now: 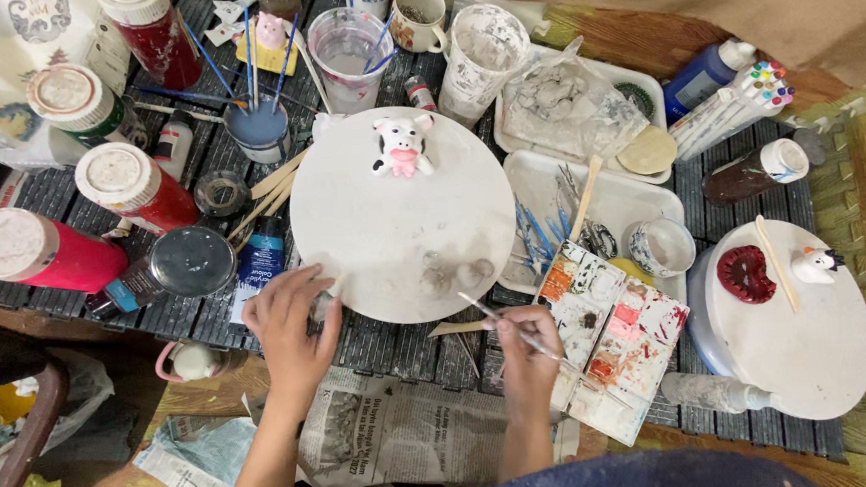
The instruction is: The person paints a small ceramic cow figurine with a fine brush, applying black and pink paint to its body and face. The person rotates the figurine on a turntable to access different sides and occasionally dips the brush into a paint palette.
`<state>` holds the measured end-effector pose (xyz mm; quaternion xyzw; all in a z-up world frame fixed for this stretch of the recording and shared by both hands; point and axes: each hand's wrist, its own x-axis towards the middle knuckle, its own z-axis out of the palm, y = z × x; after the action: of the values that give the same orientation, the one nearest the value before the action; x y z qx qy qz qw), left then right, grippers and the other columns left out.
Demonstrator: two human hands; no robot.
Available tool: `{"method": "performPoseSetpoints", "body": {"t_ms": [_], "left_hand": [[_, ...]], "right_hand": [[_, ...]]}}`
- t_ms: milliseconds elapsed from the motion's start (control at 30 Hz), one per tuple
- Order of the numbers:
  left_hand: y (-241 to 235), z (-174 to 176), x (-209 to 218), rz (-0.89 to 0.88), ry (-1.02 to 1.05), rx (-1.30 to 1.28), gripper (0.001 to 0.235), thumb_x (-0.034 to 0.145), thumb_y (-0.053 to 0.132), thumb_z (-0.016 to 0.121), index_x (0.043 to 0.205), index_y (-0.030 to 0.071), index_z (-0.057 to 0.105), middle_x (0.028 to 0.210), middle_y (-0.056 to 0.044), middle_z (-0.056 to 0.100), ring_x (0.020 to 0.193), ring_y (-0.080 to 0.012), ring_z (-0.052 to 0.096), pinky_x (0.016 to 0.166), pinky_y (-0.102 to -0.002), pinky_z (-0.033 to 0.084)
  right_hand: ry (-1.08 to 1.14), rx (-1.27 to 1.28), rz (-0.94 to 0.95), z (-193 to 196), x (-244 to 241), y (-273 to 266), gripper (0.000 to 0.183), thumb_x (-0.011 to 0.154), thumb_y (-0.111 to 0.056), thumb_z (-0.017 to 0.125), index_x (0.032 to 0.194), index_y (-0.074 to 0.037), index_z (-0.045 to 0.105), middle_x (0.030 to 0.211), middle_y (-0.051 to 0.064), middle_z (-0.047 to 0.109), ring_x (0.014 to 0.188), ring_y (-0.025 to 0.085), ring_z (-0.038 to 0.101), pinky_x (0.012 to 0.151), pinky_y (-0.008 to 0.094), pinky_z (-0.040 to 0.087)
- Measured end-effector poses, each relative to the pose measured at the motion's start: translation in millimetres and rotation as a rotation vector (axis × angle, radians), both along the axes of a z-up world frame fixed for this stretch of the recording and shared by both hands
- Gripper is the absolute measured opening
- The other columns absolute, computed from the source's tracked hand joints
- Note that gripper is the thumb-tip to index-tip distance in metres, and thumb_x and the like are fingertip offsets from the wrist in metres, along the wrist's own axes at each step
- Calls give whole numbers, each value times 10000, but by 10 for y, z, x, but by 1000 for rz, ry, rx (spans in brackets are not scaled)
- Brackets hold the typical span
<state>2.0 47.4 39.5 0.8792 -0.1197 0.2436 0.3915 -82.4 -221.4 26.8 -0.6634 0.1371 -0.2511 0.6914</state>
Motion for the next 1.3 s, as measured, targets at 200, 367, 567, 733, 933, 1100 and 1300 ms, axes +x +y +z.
{"method": "performPoseSetpoints", "body": {"t_ms": [200,367,567,733,933,1100,1300], "left_hand": [[-90,-57,-58,-53,-36,-35,227,878,156,730,1103,164,706,1313,7,655,1325,-232,542,1129,-420,274],[-138,-85,5,26,6,6,277,917,138,692,1185,69,682,1437,-149,565,1446,-400,422,1192,-494,237],[-68,-123,49,-7,28,-236,274,1014,57,593,1282,13,634,1448,-193,559,1432,-382,503,1191,-459,405],[-103,-145,60,-30,52,-225,343,989,56,593,1326,-1,615,1480,-209,547,1400,-392,522,1174,-458,410],[-97,-102,91,-64,73,-155,491,943,76,612,1419,-9,529,1558,-246,466,1437,-427,461,1197,-489,342],[-91,-118,99,-66,88,-168,495,940,78,615,1421,-5,531,1559,-243,466,1436,-425,464,1200,-486,341],[-88,-134,123,-64,75,-160,489,941,77,619,1414,-12,532,1553,-247,472,1427,-421,475,1197,-492,355]], "right_hand": [[15,30,-100,101,-55,-88,64,997,2,662,1005,-39,613,926,95,702,867,166,684,838,290,572],[56,116,-186,270,64,-114,65,966,-17,631,1030,-28,637,968,92,720,900,168,693,845,309,571],[93,-45,-183,380,138,-384,70,1015,-54,618,1071,-12,613,969,104,731,912,180,696,867,324,575],[3,-387,-43,511,500,-680,122,976,-34,699,1042,12,609,1012,92,707,960,169,707,933,324,561],[21,-549,25,926,1116,-654,107,1002,-61,676,1086,5,688,1032,84,746,964,137,698,929,272,547],[46,-763,0,1174,1385,-527,116,942,-81,734,1040,-21,745,988,88,774,889,153,718,839,274,546],[21,-810,48,1233,1476,-460,115,953,-98,734,1043,-27,735,1014,107,759,935,212,731,862,301,547]]}}
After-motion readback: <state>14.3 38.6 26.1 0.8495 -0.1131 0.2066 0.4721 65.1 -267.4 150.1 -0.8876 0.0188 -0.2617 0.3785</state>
